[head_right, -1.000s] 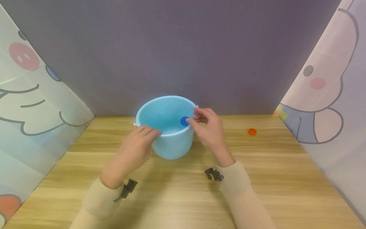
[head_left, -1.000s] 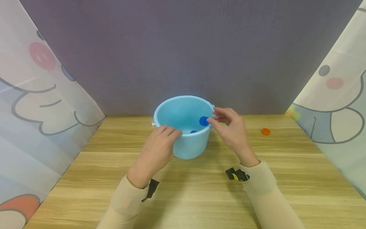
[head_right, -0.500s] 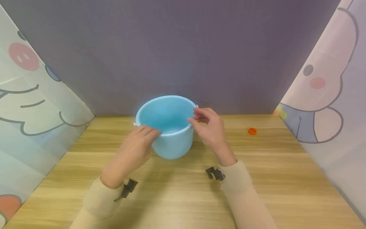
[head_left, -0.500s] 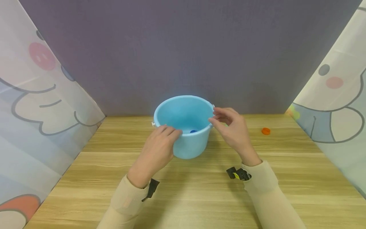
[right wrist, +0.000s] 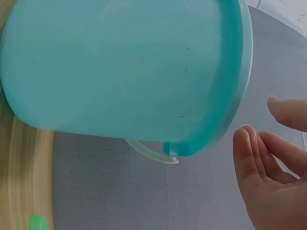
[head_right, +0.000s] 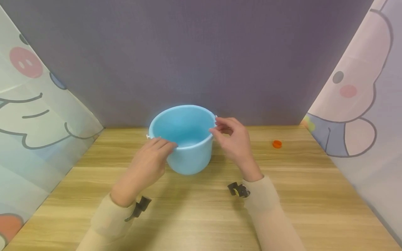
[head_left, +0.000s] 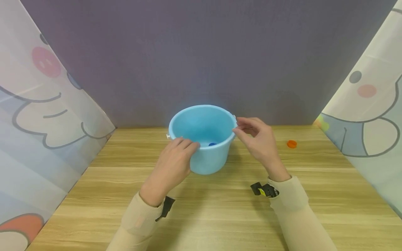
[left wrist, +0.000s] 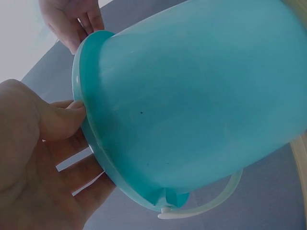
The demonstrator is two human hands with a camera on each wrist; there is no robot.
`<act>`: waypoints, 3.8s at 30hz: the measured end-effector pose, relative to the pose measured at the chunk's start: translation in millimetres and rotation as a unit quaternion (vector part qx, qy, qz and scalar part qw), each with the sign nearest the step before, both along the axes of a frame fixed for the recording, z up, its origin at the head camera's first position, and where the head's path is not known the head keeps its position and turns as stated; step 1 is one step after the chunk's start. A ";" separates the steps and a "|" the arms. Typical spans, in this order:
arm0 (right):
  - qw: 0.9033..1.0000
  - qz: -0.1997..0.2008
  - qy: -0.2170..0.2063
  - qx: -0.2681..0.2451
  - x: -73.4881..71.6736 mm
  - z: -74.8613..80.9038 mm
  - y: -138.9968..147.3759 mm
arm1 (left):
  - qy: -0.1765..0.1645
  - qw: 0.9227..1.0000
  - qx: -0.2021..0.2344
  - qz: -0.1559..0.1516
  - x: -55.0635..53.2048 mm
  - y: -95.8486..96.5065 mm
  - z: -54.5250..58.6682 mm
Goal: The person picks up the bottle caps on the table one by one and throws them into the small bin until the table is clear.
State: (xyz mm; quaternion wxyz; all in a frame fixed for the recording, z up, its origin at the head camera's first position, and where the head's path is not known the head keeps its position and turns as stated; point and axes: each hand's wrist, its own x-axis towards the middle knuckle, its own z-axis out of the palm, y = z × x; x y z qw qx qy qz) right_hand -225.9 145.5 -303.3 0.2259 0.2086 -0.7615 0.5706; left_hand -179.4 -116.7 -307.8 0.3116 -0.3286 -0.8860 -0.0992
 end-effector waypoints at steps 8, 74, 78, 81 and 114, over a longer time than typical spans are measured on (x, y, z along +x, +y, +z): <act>1.000 -0.015 -0.003 0.011 0.2 1.9 4.4 | 0.006 1.000 0.006 -0.006 -1.1 -0.7 -1.0; 0.990 -0.072 -0.039 0.112 -18.8 -4.1 29.0 | -0.002 1.000 0.004 -0.001 1.9 -0.1 -1.1; 0.987 -0.078 -0.044 0.131 -22.6 -6.5 32.6 | 0.001 1.000 0.003 -0.002 1.5 -0.5 -0.6; 0.986 -0.083 -0.044 0.141 -25.9 -8.8 34.8 | 0.002 1.000 0.004 -0.005 1.3 -0.6 -0.2; 0.962 -0.090 -0.059 0.249 -56.0 -20.9 47.6 | 0.005 1.000 0.009 -0.007 -0.6 0.5 -0.2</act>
